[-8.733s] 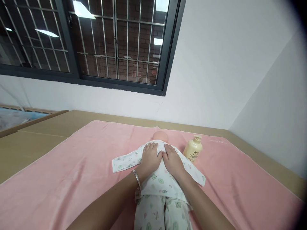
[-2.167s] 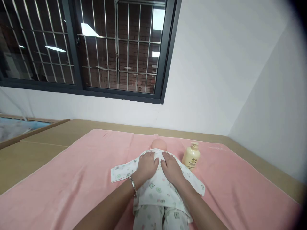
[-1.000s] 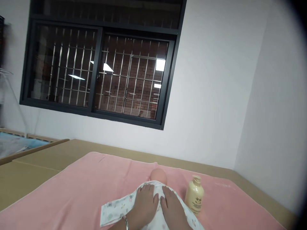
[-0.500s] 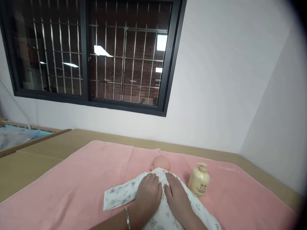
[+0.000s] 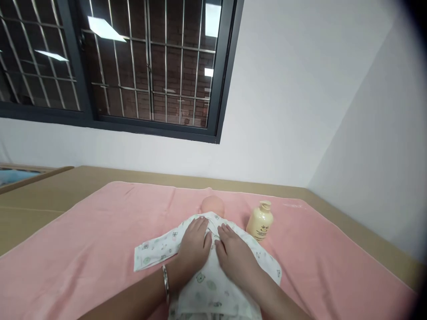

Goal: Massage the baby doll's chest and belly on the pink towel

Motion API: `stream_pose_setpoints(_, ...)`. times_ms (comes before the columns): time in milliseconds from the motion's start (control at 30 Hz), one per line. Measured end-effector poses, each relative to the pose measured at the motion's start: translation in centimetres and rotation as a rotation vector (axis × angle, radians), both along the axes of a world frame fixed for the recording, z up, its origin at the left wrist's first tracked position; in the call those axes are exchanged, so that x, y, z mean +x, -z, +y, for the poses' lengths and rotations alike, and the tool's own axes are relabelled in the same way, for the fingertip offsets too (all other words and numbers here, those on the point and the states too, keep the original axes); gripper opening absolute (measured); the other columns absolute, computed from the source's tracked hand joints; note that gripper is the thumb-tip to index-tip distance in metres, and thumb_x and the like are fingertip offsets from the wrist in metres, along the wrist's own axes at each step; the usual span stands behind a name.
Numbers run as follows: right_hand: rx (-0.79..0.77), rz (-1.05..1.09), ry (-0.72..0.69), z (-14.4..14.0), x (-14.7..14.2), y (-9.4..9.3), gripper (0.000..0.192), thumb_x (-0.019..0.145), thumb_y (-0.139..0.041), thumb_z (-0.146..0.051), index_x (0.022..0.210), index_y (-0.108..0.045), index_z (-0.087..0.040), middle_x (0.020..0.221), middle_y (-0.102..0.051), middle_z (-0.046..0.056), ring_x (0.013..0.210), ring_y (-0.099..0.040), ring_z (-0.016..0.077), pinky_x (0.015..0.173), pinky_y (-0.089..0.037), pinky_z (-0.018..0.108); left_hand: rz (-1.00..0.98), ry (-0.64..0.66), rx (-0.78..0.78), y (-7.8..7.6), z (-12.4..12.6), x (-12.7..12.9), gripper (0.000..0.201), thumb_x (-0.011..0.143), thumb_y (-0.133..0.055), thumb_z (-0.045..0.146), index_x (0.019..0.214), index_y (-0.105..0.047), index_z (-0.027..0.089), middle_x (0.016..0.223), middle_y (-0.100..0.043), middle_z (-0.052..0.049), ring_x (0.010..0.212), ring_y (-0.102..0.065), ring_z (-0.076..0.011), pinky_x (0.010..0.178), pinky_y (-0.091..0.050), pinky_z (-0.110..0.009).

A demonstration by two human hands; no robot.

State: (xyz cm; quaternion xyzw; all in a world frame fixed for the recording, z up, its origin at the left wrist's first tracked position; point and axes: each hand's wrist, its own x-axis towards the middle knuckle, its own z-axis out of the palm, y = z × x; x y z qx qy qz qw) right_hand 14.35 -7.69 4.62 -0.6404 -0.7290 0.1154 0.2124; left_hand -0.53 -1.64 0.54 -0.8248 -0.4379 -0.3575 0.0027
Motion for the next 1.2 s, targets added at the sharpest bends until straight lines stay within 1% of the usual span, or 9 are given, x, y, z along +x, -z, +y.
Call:
stream_pose_setpoints(133,0.058,0.075,-0.055,2.0,1.6,0.8,0.055,0.098,-0.033,-0.04,0.146,-0.038,-0.013,0.152,-0.033,0.008,0.143,-0.025,0.0214,0.117,-0.024,0.039,-0.016,0.03,0.091,0.7,-0.7,0.1,0.036,0.091,-0.037,0.022,0.116,-0.063,0.014,0.124,-0.064,-0.013,0.12,-0.056,-0.0274,0.106,-0.044,-0.05)
stream_pose_setpoints(300,0.147,0.086,-0.099,3.5,2.6,2.4,0.056,0.097,-0.036,-0.041,0.146,-0.037,-0.013,0.153,-0.034,0.008,0.143,-0.026,0.0209,0.117,-0.023,0.04,-0.061,0.063,0.111,1.8,-1.6,0.0,0.037,0.091,-0.039,0.022,0.12,-0.062,0.017,0.129,-0.062,-0.011,0.125,-0.053,-0.0266,0.108,-0.044,-0.049)
stream_pose_setpoints(400,0.154,0.063,-0.062,3.2,2.2,2.6,0.056,0.098,-0.033,-0.041,0.146,-0.037,-0.012,0.152,-0.034,0.008,0.143,-0.025,0.0222,0.117,-0.023,0.041,-0.063,0.037,0.06,1.5,-1.5,-0.1,0.038,0.091,-0.04,0.024,0.121,-0.062,0.017,0.13,-0.061,-0.01,0.125,-0.054,-0.0263,0.108,-0.044,-0.049)
stream_pose_setpoints(600,0.092,0.035,0.07,1.7,0.3,1.7,0.054,0.094,-0.034,-0.027,0.145,-0.039,-0.011,0.151,-0.037,0.009,0.142,-0.027,0.0253,0.117,-0.024,0.042,-0.087,0.026,-0.112,0.1,0.4,-0.2,0.038,0.091,-0.041,0.029,0.12,-0.063,0.017,0.13,-0.062,-0.009,0.126,-0.053,-0.0247,0.111,-0.04,-0.048)
stream_pose_setpoints(733,0.112,0.012,0.058,0.6,-0.5,1.2,0.052,0.092,-0.034,-0.023,0.141,-0.046,-0.011,0.147,-0.043,0.009,0.141,-0.031,0.0248,0.115,-0.028,0.04,-0.147,0.053,-0.166,0.2,1.5,-0.5,0.04,0.091,-0.042,0.03,0.124,-0.06,0.017,0.133,-0.059,-0.009,0.127,-0.051,-0.0233,0.111,-0.038,-0.046)
stream_pose_setpoints(833,0.169,0.042,0.029,1.0,0.3,1.1,0.046,0.092,-0.037,-0.024,0.134,-0.055,-0.017,0.142,-0.05,0.006,0.137,-0.037,0.0223,0.113,-0.03,0.037,-0.167,0.059,-0.167,0.5,1.6,-0.6,0.041,0.091,-0.042,0.03,0.127,-0.058,0.017,0.134,-0.058,-0.009,0.126,-0.051,-0.0238,0.111,-0.038,-0.047)
stream_pose_setpoints(933,0.18,0.145,0.029,2.5,1.9,1.2,0.042,0.094,-0.037,-0.028,0.128,-0.06,-0.02,0.134,-0.058,0.004,0.132,-0.044,0.0194,0.113,-0.03,0.036,-0.172,0.061,-0.157,0.6,1.4,-0.5,0.041,0.092,-0.042,0.031,0.127,-0.057,0.017,0.134,-0.058,-0.009,0.127,-0.05,-0.0241,0.112,-0.037,-0.048)
stream_pose_setpoints(1067,0.198,0.204,0.049,4.0,3.4,2.1,0.044,0.097,-0.032,-0.03,0.128,-0.06,-0.018,0.134,-0.058,0.004,0.129,-0.048,0.0184,0.115,-0.026,0.038,-0.175,0.066,-0.142,0.4,1.0,-0.5,0.04,0.092,-0.042,0.031,0.127,-0.057,0.019,0.134,-0.058,-0.008,0.127,-0.05,-0.0241,0.112,-0.037,-0.048)
stream_pose_setpoints(1200,0.282,0.198,0.082,3.9,3.3,3.2,0.044,0.096,-0.032,-0.028,0.127,-0.06,-0.016,0.131,-0.06,0.005,0.124,-0.051,0.0191,0.109,-0.034,0.035,-0.196,0.065,-0.142,0.2,0.7,-0.7,0.038,0.091,-0.044,0.03,0.125,-0.059,0.019,0.133,-0.059,-0.007,0.125,-0.051,-0.0237,0.111,-0.038,-0.047)
